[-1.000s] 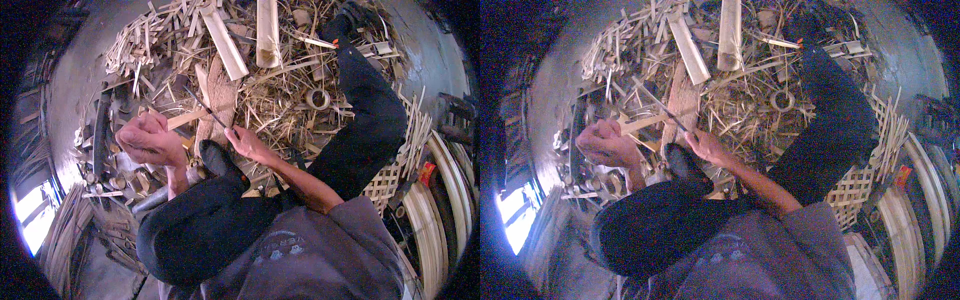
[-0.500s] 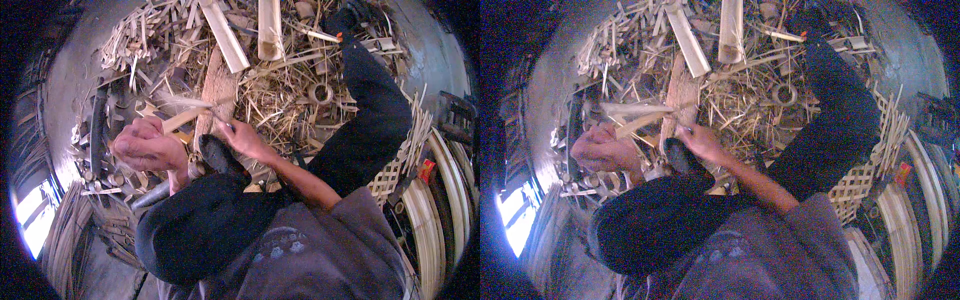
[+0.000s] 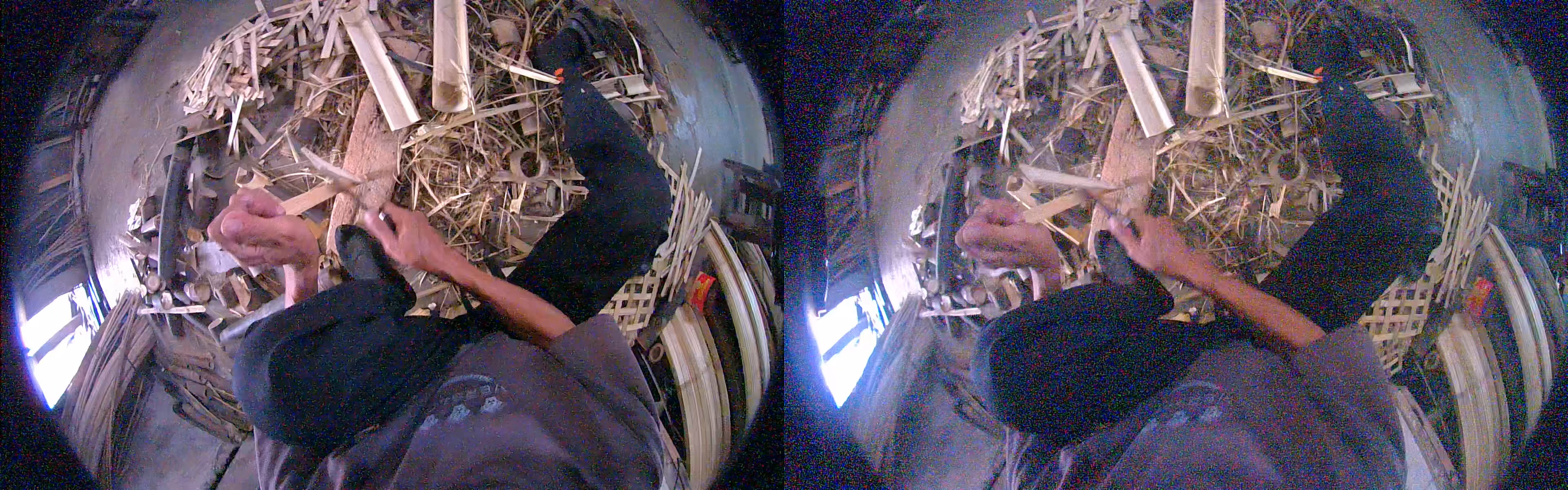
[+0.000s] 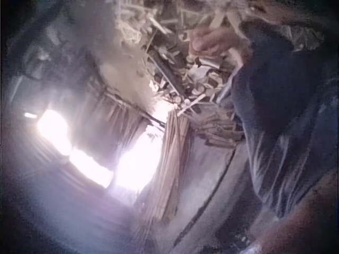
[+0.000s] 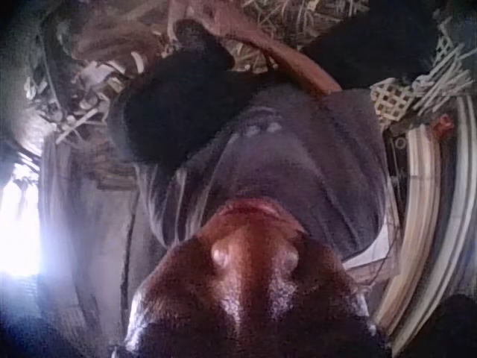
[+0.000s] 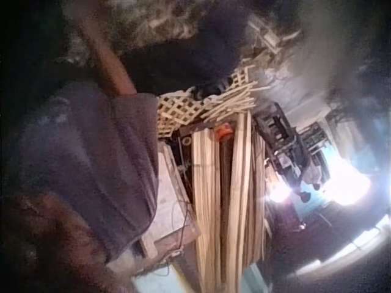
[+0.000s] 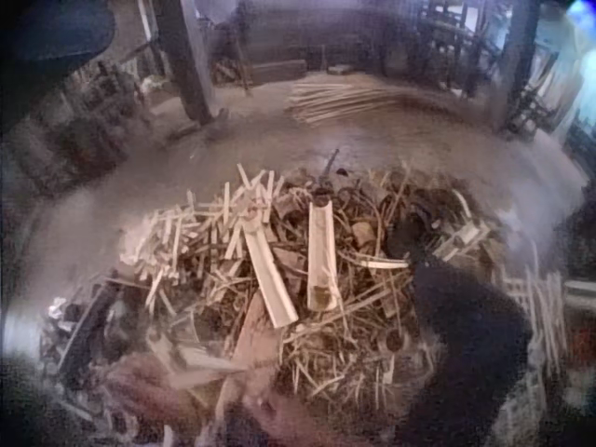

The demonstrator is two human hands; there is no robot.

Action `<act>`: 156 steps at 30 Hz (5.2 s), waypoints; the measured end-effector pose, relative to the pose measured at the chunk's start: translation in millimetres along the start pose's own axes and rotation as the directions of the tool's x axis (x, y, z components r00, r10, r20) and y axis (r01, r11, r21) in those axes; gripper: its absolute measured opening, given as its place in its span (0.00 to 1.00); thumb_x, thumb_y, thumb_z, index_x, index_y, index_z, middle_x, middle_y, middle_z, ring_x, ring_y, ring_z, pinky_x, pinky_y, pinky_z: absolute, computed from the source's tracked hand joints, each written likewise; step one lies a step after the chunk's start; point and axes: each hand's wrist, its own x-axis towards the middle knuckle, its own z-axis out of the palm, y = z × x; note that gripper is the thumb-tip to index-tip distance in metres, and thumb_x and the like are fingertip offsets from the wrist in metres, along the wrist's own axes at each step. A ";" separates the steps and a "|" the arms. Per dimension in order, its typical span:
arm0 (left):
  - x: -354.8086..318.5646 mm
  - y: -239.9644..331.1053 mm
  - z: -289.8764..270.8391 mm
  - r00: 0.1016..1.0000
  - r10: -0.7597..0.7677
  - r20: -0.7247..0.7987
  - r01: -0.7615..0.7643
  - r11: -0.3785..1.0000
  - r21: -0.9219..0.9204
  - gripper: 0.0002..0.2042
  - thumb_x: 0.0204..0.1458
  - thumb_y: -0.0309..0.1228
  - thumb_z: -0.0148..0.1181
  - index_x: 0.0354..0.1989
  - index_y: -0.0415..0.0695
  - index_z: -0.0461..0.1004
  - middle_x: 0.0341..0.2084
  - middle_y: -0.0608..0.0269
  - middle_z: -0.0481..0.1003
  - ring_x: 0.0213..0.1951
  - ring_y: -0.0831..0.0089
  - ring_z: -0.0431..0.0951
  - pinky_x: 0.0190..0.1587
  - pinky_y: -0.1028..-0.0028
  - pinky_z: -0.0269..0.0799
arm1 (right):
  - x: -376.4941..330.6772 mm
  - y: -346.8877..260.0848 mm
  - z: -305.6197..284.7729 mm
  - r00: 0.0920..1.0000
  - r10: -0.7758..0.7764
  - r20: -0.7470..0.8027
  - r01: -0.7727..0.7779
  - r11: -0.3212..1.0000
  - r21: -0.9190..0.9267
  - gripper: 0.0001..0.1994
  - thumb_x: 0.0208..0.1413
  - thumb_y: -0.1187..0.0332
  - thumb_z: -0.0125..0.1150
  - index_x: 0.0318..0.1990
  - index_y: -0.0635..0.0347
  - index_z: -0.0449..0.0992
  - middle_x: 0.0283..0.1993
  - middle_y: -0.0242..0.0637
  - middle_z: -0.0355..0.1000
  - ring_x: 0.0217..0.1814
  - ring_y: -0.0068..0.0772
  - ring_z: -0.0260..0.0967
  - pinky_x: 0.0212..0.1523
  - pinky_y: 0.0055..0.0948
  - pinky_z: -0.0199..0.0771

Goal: The person sits on the floor and uses a knife to shave thin strips from a piece of wood. They repeatedly hold the wood and pull the knife along its surface to create shavings, which accumulate on the floor.

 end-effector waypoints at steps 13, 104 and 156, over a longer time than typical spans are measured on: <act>-18.5 -11.1 4.9 0.999 0.053 -0.006 -0.049 0.959 0.279 0.24 0.64 0.48 0.28 0.18 0.48 0.52 0.09 0.71 0.55 0.14 0.80 0.56 0.17 0.79 0.54 | 29.7 77.3 -4.9 0.991 0.092 -0.093 -0.090 0.996 0.024 0.28 0.60 0.44 0.43 0.30 0.65 0.72 0.25 0.51 0.71 0.29 0.50 0.70 0.33 0.43 0.69; -7.6 -4.4 5.9 0.968 0.126 -0.216 -0.134 0.991 -0.021 0.25 0.65 0.42 0.33 0.13 0.50 0.50 0.06 0.73 0.49 0.10 0.80 0.51 0.17 0.80 0.51 | 13.9 43.3 10.2 0.945 0.300 0.132 -0.320 0.932 0.170 0.33 0.57 0.38 0.42 0.22 0.64 0.72 0.16 0.39 0.68 0.19 0.37 0.69 0.25 0.38 0.68; 24.4 -10.7 -91.3 0.855 -0.296 0.426 0.211 0.949 0.235 0.13 0.63 0.36 0.41 0.41 0.38 0.65 0.22 0.58 0.71 0.17 0.74 0.70 0.21 0.77 0.64 | -13.9 44.8 -3.4 0.998 0.050 -0.040 -0.058 0.977 -0.204 0.26 0.58 0.45 0.48 0.46 0.62 0.69 0.30 0.57 0.73 0.35 0.63 0.72 0.37 0.51 0.71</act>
